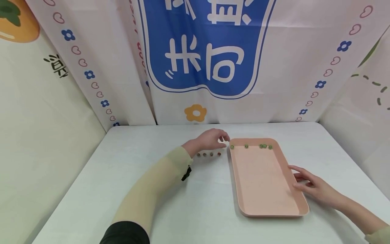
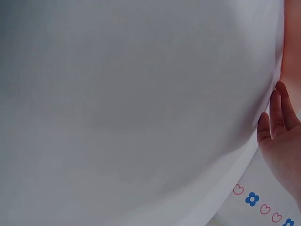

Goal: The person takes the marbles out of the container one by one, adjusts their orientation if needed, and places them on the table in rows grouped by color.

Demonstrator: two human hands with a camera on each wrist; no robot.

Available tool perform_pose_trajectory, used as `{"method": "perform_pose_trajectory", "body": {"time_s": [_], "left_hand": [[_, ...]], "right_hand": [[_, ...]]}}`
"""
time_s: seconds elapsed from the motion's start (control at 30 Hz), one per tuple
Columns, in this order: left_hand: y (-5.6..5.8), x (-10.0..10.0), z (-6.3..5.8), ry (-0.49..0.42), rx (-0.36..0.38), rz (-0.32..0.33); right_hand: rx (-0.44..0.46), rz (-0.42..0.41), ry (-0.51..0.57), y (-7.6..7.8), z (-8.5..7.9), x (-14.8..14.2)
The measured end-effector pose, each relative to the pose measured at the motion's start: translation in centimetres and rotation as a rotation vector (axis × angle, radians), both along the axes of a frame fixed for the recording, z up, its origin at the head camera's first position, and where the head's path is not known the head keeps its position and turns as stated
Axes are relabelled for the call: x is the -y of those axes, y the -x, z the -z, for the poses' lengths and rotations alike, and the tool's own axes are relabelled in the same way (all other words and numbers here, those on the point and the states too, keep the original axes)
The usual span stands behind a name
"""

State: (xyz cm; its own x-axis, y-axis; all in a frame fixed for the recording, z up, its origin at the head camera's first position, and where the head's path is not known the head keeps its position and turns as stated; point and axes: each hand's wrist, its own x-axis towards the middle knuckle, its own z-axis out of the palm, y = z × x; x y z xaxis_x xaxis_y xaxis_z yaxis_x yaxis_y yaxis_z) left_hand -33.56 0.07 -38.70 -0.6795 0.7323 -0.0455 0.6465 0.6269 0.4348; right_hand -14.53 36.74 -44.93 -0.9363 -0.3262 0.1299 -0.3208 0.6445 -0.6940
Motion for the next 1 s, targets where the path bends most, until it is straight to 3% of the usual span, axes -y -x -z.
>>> {"method": "perform_pose_trajectory", "body": {"time_s": [0.37, 0.73, 1.0], "left_hand": [[-0.1, -2.7, -2.4, 0.073, -0.032, 0.106], [0.4, -3.7, -2.6, 0.100, -0.049, 0.117], [0.3, -4.1, -2.3, 0.130, -0.020, 0.116]], "right_hand": [[0.010, 0.004, -0.001, 0.0, 0.0, 0.1], [0.025, 0.012, -0.005, 0.0, -0.1, 0.1], [0.020, 0.017, -0.003, 0.0, -0.1, 0.2]]}}
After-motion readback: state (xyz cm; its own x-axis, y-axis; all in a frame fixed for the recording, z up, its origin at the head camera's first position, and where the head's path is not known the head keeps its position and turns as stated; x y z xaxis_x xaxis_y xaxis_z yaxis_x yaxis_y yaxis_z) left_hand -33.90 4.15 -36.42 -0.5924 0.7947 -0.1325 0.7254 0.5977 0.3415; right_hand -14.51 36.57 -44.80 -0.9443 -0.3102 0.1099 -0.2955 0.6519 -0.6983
